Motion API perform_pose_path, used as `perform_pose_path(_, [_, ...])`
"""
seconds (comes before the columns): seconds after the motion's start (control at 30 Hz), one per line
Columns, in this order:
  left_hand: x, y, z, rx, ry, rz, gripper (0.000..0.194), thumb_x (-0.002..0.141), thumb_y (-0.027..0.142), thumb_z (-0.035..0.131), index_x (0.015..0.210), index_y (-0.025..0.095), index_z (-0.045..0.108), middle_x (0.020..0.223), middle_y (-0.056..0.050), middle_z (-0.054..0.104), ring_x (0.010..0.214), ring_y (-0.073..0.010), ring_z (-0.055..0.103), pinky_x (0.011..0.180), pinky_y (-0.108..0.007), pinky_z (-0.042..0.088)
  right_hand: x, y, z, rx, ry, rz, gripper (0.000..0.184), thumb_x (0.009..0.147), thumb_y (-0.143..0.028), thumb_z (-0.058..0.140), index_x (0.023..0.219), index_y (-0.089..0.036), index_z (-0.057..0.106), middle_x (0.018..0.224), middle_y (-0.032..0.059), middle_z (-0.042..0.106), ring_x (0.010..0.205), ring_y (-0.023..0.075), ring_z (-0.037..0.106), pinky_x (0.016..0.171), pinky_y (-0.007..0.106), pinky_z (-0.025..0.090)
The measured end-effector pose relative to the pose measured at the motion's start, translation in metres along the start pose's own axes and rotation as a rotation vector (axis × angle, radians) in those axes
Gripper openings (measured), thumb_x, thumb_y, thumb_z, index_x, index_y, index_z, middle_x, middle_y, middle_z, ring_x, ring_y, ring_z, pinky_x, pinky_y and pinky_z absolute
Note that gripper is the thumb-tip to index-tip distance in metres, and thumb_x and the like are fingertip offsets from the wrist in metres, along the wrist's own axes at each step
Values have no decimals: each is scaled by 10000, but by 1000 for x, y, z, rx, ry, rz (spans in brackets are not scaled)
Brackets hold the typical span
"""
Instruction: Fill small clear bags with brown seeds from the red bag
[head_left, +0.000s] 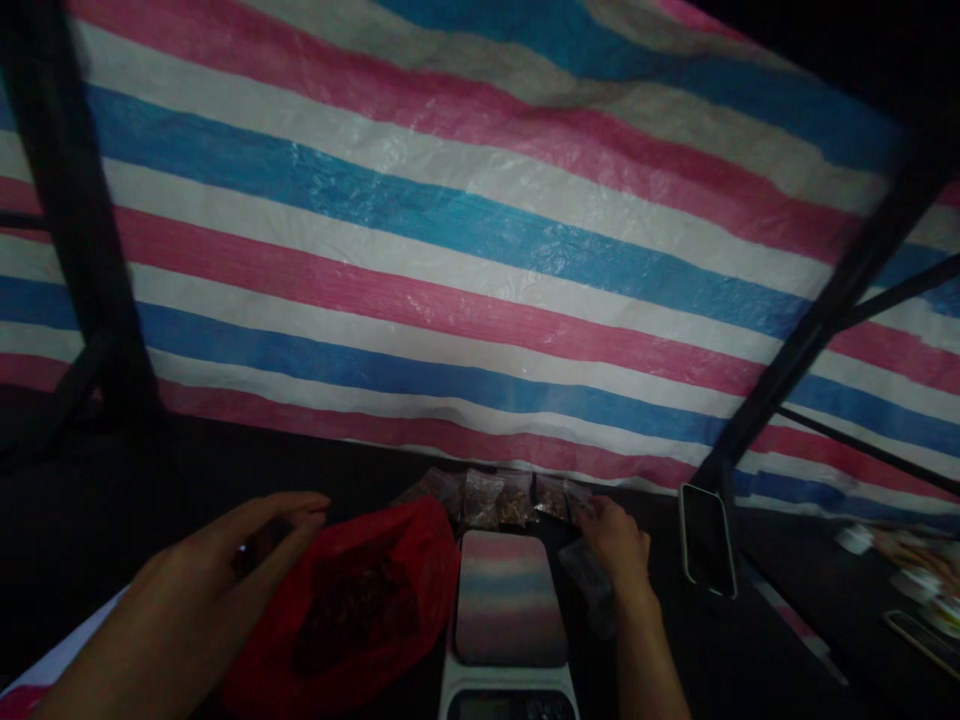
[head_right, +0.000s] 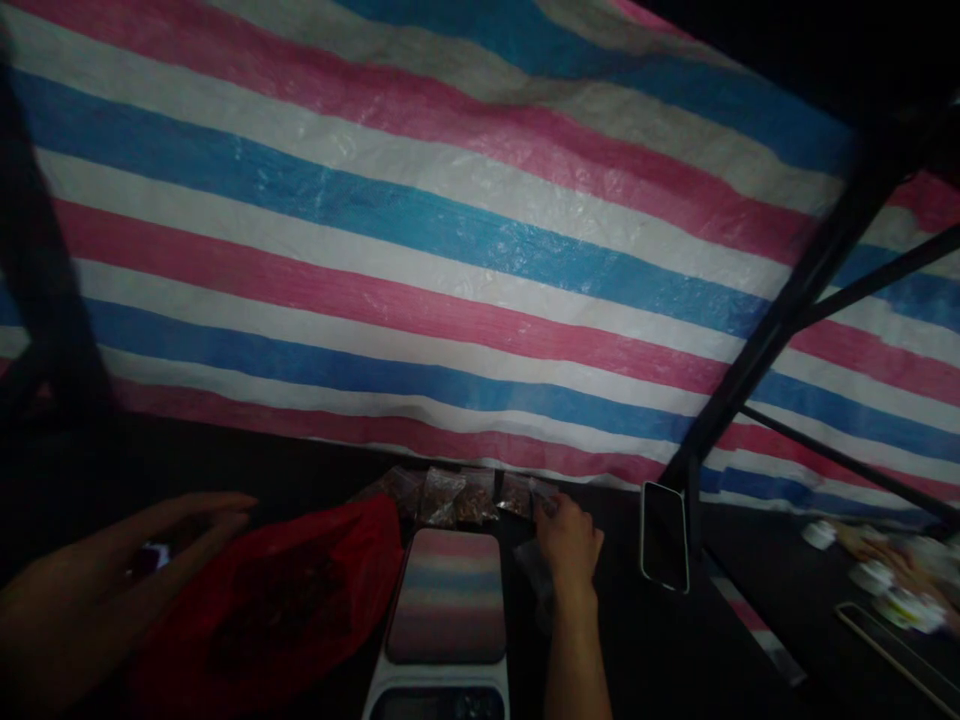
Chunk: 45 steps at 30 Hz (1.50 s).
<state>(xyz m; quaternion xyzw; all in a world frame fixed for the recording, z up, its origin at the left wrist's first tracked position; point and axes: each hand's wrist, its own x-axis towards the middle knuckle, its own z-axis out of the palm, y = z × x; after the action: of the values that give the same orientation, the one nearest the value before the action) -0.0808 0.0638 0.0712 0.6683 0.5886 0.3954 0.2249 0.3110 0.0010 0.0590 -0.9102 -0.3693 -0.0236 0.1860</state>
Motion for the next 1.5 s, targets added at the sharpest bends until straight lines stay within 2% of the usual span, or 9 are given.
perform_pose_path(0.27, [-2, 4, -7, -59, 50, 17, 311, 830, 602, 587, 950, 379, 768, 940, 27, 829, 706, -252, 735, 773, -368, 600, -1, -9, -18, 260, 26, -2, 210, 990, -256, 685, 1179, -174, 723, 1168, 114, 766, 1088, 278, 734, 969, 450, 578])
perform_pose_path(0.4, [-12, 25, 1, -259, -138, -21, 383, 823, 602, 632, 1062, 336, 768, 1048, 7, 843, 942, -265, 783, 808, -302, 605, -32, -39, -44, 529, 7, -224, 277, 859, -202, 711, 1132, -188, 756, 1011, 75, 812, 969, 254, 773, 887, 333, 583])
perform_pose_path(0.57, [-29, 49, 18, -557, -336, -42, 493, 901, 699, 559, 935, 247, 751, 698, 25, 679, 622, -155, 614, 567, -233, 474, -98, -88, -59, 863, -327, -622, 104, 768, -249, 751, 852, -248, 813, 863, 10, 813, 842, 215, 747, 783, 289, 558])
perform_pose_path(0.7, [-30, 49, 16, -630, -479, -95, 432, 899, 635, 649, 825, 215, 715, 616, 62, 559, 543, -98, 443, 500, -206, 327, -121, -102, -48, 854, -329, -677, 149, 768, -162, 716, 794, -269, 816, 861, 2, 813, 860, 210, 725, 863, 308, 528])
perform_pose_path(0.87, [-25, 43, 10, -676, -582, -95, 411, 888, 590, 675, 776, 195, 702, 650, 42, 612, 553, -98, 484, 536, -213, 369, -125, -99, -34, 839, -241, -688, 201, 807, -152, 651, 857, -267, 808, 925, 14, 795, 904, 204, 725, 864, 292, 519])
perform_pose_path(0.97, [-27, 50, 10, -695, -565, -100, 337, 857, 524, 701, 751, 205, 713, 659, 32, 638, 585, -120, 531, 561, -225, 399, -135, -106, -40, 843, -256, -718, 217, 879, -190, 603, 936, -270, 797, 973, 16, 789, 917, 194, 722, 848, 270, 520])
perform_pose_path(1.2, [-39, 65, 16, -628, -438, -111, 286, 809, 515, 656, 743, 238, 684, 721, 12, 675, 706, -189, 622, 645, -271, 477, -153, -134, -37, 914, -515, -473, 260, 937, -350, 612, 774, -198, 745, 726, 19, 737, 673, 175, 670, 601, 233, 466])
perform_pose_path(1.37, [-40, 59, 20, -365, -245, -111, 218, 820, 458, 581, 718, 266, 607, 685, 1, 687, 664, -216, 647, 607, -298, 458, -148, -127, -32, 902, -403, -359, 240, 823, -385, 670, 664, -207, 643, 619, -6, 635, 606, 161, 577, 535, 236, 401])
perform_pose_path(1.5, [-36, 50, 20, -350, -181, -73, 280, 881, 511, 575, 745, 268, 614, 652, 19, 664, 604, -196, 635, 584, -287, 450, -144, -124, -33, 992, -503, -406, 409, 890, -586, 586, 753, -210, 670, 724, 36, 705, 703, 203, 658, 624, 271, 503])
